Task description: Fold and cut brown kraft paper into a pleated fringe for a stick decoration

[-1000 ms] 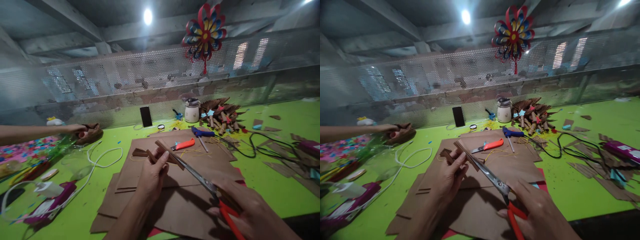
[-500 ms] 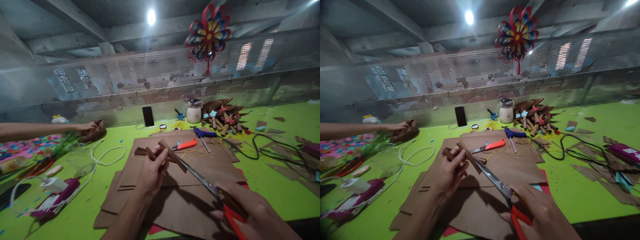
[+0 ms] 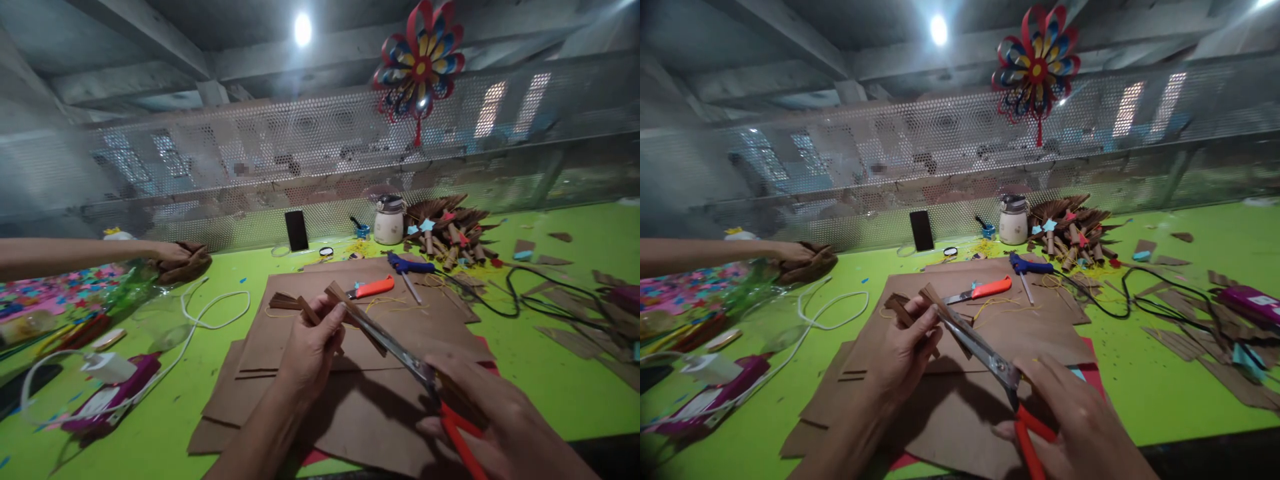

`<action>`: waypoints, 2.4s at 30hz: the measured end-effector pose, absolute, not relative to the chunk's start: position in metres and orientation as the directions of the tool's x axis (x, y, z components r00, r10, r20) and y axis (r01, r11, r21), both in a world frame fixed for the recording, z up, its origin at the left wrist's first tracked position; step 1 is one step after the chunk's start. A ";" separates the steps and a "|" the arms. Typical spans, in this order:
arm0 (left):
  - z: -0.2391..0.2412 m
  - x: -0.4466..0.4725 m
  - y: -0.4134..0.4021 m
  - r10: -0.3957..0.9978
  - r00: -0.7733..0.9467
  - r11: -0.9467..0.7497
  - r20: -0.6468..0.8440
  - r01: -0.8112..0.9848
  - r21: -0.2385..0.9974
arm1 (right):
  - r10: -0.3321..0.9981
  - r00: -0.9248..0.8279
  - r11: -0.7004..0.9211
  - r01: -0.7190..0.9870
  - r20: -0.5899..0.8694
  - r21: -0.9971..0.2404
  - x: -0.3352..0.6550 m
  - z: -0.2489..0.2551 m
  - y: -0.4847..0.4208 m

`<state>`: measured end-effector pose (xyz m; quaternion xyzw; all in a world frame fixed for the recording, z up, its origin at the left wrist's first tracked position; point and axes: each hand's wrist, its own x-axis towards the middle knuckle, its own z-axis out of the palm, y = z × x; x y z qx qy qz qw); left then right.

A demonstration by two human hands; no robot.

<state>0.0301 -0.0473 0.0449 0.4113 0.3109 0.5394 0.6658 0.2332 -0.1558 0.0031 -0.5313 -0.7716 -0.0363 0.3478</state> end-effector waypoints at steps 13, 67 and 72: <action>0.047 0.031 -0.048 0.983 0.184 0.083 -0.007 -0.410 0.908 | 0.780 -0.226 0.462 0.837 0.584 -0.293 0.237 -0.001 -0.157; 0.043 0.029 -0.055 0.936 0.335 0.040 0.105 -0.399 0.916 | 0.902 -0.117 0.329 0.809 0.416 -0.487 0.206 0.009 -0.147; 0.042 0.027 -0.054 0.924 0.366 0.035 0.112 -0.372 0.928 | 0.891 -0.155 0.371 0.792 0.427 -0.485 0.209 0.008 -0.145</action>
